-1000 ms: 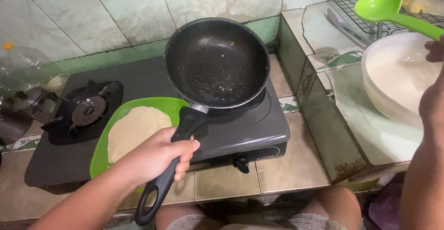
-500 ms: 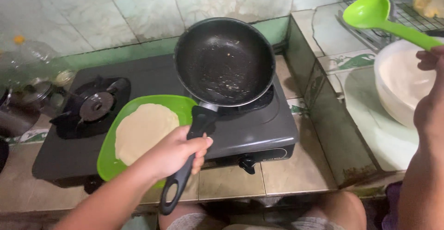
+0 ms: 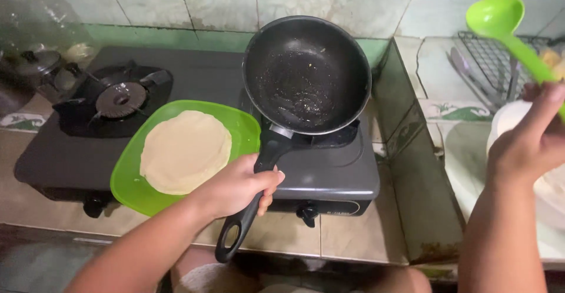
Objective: Preparing and cooking thin batter or dough on a stovetop pan.
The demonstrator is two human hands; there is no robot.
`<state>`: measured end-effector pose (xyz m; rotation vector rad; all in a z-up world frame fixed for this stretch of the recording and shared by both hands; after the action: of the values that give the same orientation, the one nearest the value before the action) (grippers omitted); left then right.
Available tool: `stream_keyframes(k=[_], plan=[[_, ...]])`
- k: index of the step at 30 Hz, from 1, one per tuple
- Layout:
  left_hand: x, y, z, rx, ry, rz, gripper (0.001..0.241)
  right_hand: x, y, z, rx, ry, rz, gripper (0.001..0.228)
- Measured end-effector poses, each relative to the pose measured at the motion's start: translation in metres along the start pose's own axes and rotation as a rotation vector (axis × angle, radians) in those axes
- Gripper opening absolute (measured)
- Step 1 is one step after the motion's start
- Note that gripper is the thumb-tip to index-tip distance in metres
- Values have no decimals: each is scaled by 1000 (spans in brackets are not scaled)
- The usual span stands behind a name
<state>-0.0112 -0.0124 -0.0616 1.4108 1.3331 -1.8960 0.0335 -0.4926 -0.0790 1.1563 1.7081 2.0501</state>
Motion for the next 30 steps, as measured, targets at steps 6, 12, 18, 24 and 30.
stream_keyframes(k=[6, 12, 18, 24, 30], plan=[[6, 2, -5, -82, 209, -20, 26, 78, -8, 25, 1, 198, -66, 23], [8, 4, 10, -236, 320, -4, 18, 163, -5, 50, 194, 195, -150, 18], [-3, 2, 11, -413, 495, -64, 28, 171, -12, 55, 305, 41, -252, 11], [-16, -4, -12, -590, 822, 70, 33, 162, 10, 72, 393, -3, -297, 6], [-63, -22, -6, -477, 784, -72, 25, 143, 19, 84, 425, 39, -371, 3]])
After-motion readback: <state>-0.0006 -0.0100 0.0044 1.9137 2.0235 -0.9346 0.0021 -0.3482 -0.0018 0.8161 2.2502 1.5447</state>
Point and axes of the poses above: each hand's wrist, its own y-axis towards the middle knuckle, its own z-axis out of the palm, x = y × z, the point moved 3 cm from there along y, towards the middle knuckle, and after that the axes turned 10 degrees about -z, right-handed, at the moved point
